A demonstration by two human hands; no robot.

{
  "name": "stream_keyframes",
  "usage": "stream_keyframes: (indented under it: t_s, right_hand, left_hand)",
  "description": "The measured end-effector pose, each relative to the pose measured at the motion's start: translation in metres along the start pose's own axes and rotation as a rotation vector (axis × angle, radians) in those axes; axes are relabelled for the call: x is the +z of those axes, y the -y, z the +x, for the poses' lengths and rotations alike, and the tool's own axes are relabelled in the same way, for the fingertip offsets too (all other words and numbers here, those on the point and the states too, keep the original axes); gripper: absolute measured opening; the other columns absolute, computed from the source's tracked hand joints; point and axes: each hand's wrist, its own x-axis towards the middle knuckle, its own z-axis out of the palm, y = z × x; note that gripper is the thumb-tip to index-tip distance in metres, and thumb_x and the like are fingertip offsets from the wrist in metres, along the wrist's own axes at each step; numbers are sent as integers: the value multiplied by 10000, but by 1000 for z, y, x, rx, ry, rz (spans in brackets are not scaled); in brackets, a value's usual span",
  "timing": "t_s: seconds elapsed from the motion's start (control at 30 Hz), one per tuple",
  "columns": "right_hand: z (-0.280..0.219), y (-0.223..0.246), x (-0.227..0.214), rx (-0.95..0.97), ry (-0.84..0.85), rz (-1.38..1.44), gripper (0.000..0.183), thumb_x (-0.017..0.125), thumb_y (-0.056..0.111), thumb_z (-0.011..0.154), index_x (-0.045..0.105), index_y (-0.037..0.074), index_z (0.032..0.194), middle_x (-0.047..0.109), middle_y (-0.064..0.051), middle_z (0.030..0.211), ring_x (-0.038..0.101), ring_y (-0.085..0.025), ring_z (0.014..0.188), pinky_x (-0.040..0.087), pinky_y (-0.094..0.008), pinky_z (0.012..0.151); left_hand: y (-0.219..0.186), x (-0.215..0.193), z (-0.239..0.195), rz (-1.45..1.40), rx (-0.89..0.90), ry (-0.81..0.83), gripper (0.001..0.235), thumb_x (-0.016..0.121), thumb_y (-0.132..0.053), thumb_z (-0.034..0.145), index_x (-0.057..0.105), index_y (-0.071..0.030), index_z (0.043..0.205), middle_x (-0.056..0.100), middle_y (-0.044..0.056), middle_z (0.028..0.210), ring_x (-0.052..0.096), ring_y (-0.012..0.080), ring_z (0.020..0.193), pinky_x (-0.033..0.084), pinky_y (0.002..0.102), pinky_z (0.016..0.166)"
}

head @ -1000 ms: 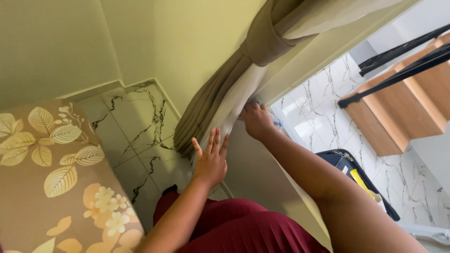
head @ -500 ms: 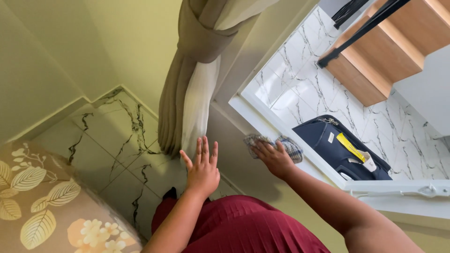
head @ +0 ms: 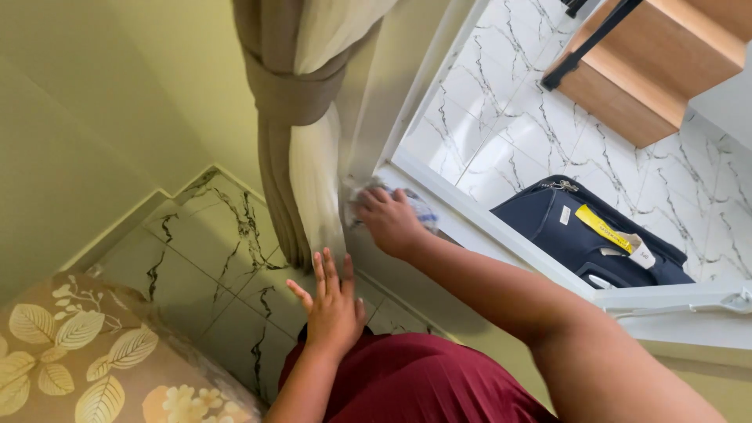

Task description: Using a cloth to wipe and clean the white door frame and edges in a hotel room.

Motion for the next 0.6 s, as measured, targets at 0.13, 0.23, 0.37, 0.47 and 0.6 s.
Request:
stream_keyframes:
  t_s: [0.13, 0.23, 0.37, 0.47, 0.6]
  right_hand:
    - [54, -6, 69, -49, -242, -108, 560, 595, 224, 927, 527, 120, 1473, 470, -89, 1539, 417, -244, 1365, 367, -483, 1026]
    - [41, -15, 100, -18, -279, -190, 608, 583, 269, 925, 472, 137, 1508, 380, -76, 1613, 355, -221, 1435, 333, -517, 1092]
    - [-31, -33, 122, -20, -269, -239, 711, 543, 295, 944, 335, 150, 1609, 225, -88, 1702, 237, -222, 1507, 273, -577, 1125]
    - [-95, -50, 145, -9, -161, -251, 749, 521, 286, 943, 248, 201, 1635, 175, -50, 1714, 181, -174, 1531, 266, -570, 1129]
    - [-169, -70, 140, -5, 92, -211, 774, 500, 299, 931, 164, 233, 1625, 83, -48, 1706, 134, -214, 1546, 219, -590, 1139]
  left_hand:
    - [-8, 1, 5, 59, 13, 10, 840, 537, -286, 944, 64, -122, 1618, -60, 231, 1679, -59, 377, 1557, -119, 821, 1047]
    - [-7, 12, 15, 97, 35, -11, 842, 548, -316, 935, 83, -132, 1612, -43, 222, 1677, -38, 374, 1556, -119, 825, 1045]
    - [-17, 26, 32, 119, 117, -126, 842, 559, -348, 919, 120, -127, 1604, -7, 225, 1672, -4, 369, 1553, -111, 830, 1050]
    - [-28, 22, 44, 141, 178, -119, 849, 554, -353, 917, 118, -130, 1611, -8, 224, 1679, -12, 364, 1561, -101, 827, 1060]
    - [-34, 21, 57, 182, 234, -99, 857, 543, -365, 922, 94, -133, 1613, -23, 225, 1681, -27, 365, 1559, -92, 829, 1058]
